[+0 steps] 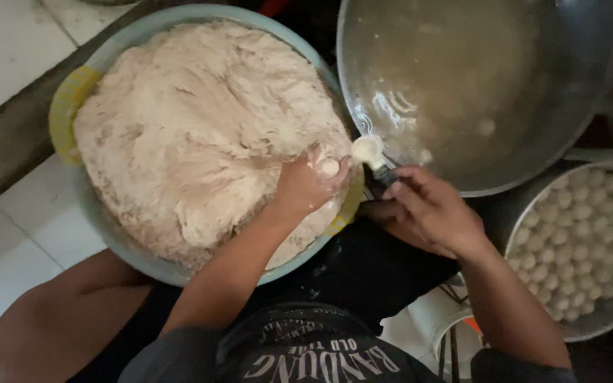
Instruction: The person sits on the floor and repeatedly scoops portions of dough from a large basin using a small scoop, dips the scoop in a water-filled basin, and rolls the dough between their hands into balls. The finished dough balls accumulate in a perforated tray beside them.
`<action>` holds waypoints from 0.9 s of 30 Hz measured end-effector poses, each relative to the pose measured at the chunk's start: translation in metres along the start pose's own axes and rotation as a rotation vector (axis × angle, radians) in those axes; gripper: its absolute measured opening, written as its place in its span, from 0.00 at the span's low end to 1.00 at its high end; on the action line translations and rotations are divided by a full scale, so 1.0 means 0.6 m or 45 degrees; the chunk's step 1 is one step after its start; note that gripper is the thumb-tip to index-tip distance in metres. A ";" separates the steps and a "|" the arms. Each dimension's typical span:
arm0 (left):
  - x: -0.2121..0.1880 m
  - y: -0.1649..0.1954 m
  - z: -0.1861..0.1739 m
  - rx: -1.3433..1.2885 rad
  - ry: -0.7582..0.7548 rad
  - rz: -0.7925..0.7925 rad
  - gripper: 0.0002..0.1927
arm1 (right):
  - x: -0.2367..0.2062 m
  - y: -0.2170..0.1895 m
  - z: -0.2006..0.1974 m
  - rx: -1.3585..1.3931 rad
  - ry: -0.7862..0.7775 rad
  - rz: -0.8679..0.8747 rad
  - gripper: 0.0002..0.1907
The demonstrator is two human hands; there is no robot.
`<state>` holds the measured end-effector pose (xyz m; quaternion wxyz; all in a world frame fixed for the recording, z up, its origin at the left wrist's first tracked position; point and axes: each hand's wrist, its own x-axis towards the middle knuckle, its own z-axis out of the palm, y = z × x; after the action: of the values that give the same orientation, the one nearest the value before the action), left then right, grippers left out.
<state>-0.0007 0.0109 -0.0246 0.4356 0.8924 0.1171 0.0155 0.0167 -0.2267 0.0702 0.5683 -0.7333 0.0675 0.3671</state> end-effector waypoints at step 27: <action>0.016 0.012 0.018 0.172 -0.399 -0.303 0.31 | 0.052 0.008 -0.069 -0.795 0.458 -0.274 0.20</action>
<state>0.0113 0.0001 -0.0264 0.3865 0.8908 0.1534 -0.1830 0.0560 -0.2551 0.0510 0.3316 -0.9270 -0.0262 0.1735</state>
